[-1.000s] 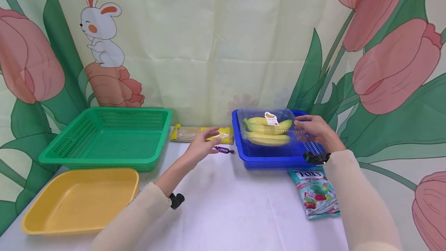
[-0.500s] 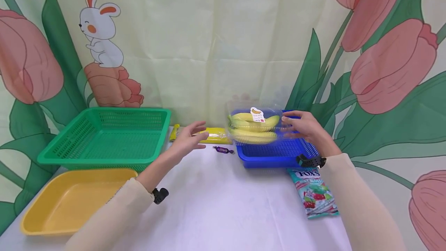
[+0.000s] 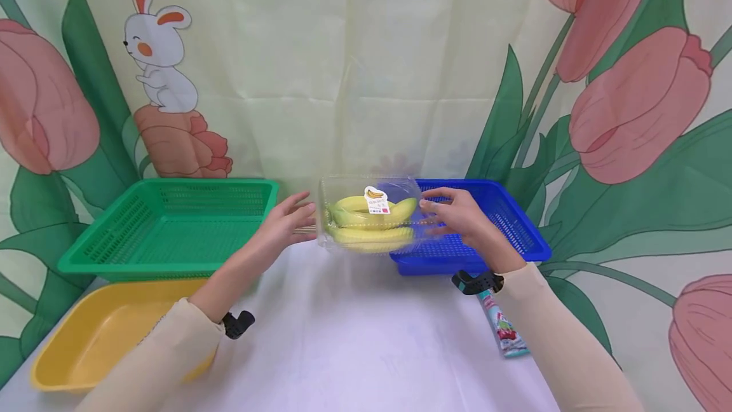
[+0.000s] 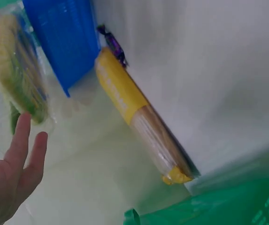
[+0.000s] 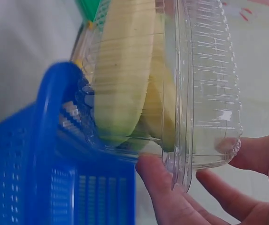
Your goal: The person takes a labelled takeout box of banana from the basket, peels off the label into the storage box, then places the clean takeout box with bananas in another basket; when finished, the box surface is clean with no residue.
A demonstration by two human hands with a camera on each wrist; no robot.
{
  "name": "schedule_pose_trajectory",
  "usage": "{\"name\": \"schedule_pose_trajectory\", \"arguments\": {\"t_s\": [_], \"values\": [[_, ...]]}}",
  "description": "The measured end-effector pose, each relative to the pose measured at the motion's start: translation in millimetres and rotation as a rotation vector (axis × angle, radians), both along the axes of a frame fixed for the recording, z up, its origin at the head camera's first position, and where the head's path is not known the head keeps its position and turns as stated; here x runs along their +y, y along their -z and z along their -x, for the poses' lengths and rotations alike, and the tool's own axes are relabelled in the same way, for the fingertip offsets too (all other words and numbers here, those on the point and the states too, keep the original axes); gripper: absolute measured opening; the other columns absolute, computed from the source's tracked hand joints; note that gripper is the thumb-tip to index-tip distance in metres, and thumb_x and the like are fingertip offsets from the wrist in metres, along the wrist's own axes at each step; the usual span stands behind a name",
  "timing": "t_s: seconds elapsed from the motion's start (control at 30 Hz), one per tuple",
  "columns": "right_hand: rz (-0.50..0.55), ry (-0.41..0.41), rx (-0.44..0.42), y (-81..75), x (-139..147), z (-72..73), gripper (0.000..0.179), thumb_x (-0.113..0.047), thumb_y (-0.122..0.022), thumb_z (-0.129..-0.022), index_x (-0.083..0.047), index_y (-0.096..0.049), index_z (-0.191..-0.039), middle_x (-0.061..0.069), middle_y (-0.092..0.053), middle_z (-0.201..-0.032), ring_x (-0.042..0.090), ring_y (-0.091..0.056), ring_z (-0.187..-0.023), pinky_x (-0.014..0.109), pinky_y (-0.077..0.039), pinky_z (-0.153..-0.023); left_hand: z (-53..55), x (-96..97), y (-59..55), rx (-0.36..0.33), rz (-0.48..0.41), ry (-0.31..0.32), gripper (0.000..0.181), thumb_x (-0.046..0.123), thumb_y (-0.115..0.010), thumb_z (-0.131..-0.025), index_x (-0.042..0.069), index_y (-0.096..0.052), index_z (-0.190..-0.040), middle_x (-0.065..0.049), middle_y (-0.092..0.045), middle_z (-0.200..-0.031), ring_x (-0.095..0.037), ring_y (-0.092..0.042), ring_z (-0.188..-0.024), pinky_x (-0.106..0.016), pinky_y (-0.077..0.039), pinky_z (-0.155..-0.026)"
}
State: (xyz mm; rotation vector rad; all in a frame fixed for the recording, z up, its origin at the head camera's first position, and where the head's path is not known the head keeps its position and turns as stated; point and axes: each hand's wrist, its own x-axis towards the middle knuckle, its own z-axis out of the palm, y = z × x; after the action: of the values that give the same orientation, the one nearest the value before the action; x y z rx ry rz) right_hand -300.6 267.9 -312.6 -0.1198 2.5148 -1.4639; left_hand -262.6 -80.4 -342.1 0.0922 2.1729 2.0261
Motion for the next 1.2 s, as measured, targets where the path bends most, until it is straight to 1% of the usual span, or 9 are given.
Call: {"name": "schedule_pose_trajectory", "arguments": {"t_s": [0.07, 0.17, 0.33, 0.53, 0.67, 0.77, 0.87, 1.03, 1.2], "values": [[0.017, -0.002, 0.003, 1.6, -8.2, -4.4, 0.058, -0.027, -0.062, -0.109, -0.002, -0.045, -0.158, 0.032, -0.056, -0.152, 0.041, -0.07, -0.127, 0.041, -0.067, -0.09, -2.3, -6.3, -2.5, -0.001, -0.01, 0.015, 0.07, 0.028, -0.053, -0.111, 0.012, -0.019, -0.17, -0.019, -0.032, -0.173, -0.042, -0.046, -0.152, -0.053, -0.052, -0.116], [0.042, -0.003, 0.004, 5.1, -18.5, -10.7, 0.055, -0.025, -0.062, -0.108, -0.002, -0.047, -0.156, 0.032, -0.056, -0.152, 0.043, -0.07, -0.128, 0.042, -0.067, -0.09, -6.9, -15.1, -2.7, 0.006, 0.009, 0.044, 0.072, 0.03, -0.053, -0.111, 0.013, -0.016, -0.171, -0.018, -0.028, -0.175, -0.041, -0.045, -0.153, -0.054, -0.051, -0.117], [0.067, -0.002, -0.009, 9.4, -33.5, -21.5, 0.054, -0.025, -0.062, -0.108, -0.002, -0.048, -0.155, 0.031, -0.056, -0.152, 0.041, -0.071, -0.126, 0.043, -0.066, -0.092, -17.7, -28.8, 1.4, 0.03, 0.035, 0.057, 0.07, 0.029, -0.053, -0.111, 0.015, -0.019, -0.171, -0.019, -0.032, -0.173, -0.04, -0.045, -0.153, -0.055, -0.053, -0.114], [0.098, -0.046, -0.041, 14.0, -45.7, -31.6, 0.054, -0.026, -0.064, -0.107, -0.001, -0.047, -0.152, 0.032, -0.057, -0.15, 0.039, -0.072, -0.124, 0.044, -0.067, -0.091, -32.6, -43.5, 3.2, 0.044, 0.083, 0.035, 0.069, 0.027, -0.055, -0.111, 0.016, -0.023, -0.17, -0.018, -0.033, -0.172, -0.039, -0.047, -0.153, -0.051, -0.058, -0.109], [0.122, -0.07, -0.057, 17.0, -52.0, -37.7, 0.054, -0.024, -0.065, -0.107, 0.002, -0.047, -0.15, 0.031, -0.059, -0.146, 0.041, -0.069, -0.127, 0.046, -0.067, -0.092, -42.5, -50.0, 4.9, 0.025, 0.11, 0.02, 0.07, 0.029, -0.056, -0.11, 0.016, -0.023, -0.17, -0.019, -0.032, -0.172, -0.04, -0.046, -0.152, -0.052, -0.057, -0.111], [0.133, -0.083, -0.067, 19.6, -56.3, -42.2, 0.054, -0.023, -0.066, -0.106, 0.004, -0.046, -0.148, 0.03, -0.061, -0.141, 0.04, -0.069, -0.126, 0.047, -0.067, -0.092, -48.1, -52.4, 7.8, 0.003, 0.131, 0.006, 0.07, 0.03, -0.057, -0.11, 0.016, -0.023, -0.169, -0.019, -0.032, -0.173, -0.04, -0.044, -0.154, -0.056, -0.055, -0.113], [0.117, -0.092, -0.07, 22.9, -59.6, -47.3, 0.055, -0.024, -0.068, -0.105, 0.004, -0.047, -0.147, 0.029, -0.064, -0.137, 0.036, -0.072, -0.121, 0.046, -0.067, -0.09, -53.8, -53.3, 10.3, -0.025, 0.147, -0.008, 0.069, 0.027, -0.056, -0.11, 0.017, -0.022, -0.169, -0.019, -0.03, -0.173, -0.041, -0.042, -0.154, -0.057, -0.054, -0.114], [0.023, -0.083, -0.075, 31.4, -64.7, -53.9, 0.051, -0.026, -0.07, -0.103, 0.0, -0.053, -0.143, 0.025, -0.068, -0.132, 0.029, -0.075, -0.113, 0.042, -0.068, -0.088, -62.7, -51.8, 15.3, -0.08, 0.171, -0.029, 0.069, 0.022, -0.054, -0.11, 0.015, -0.02, -0.169, -0.021, -0.029, -0.173, -0.044, -0.04, -0.154, -0.056, -0.055, -0.112], [-0.035, -0.08, -0.078, 45.0, -69.7, -58.1, 0.044, -0.023, -0.072, -0.102, 0.0, -0.059, -0.137, 0.023, -0.072, -0.125, 0.025, -0.076, -0.103, 0.039, -0.068, -0.083, -67.5, -50.6, 24.2, -0.128, 0.192, -0.027, 0.07, 0.02, -0.053, -0.109, 0.013, -0.018, -0.169, -0.024, -0.028, -0.172, -0.047, -0.036, -0.156, -0.059, -0.05, -0.116]]}}
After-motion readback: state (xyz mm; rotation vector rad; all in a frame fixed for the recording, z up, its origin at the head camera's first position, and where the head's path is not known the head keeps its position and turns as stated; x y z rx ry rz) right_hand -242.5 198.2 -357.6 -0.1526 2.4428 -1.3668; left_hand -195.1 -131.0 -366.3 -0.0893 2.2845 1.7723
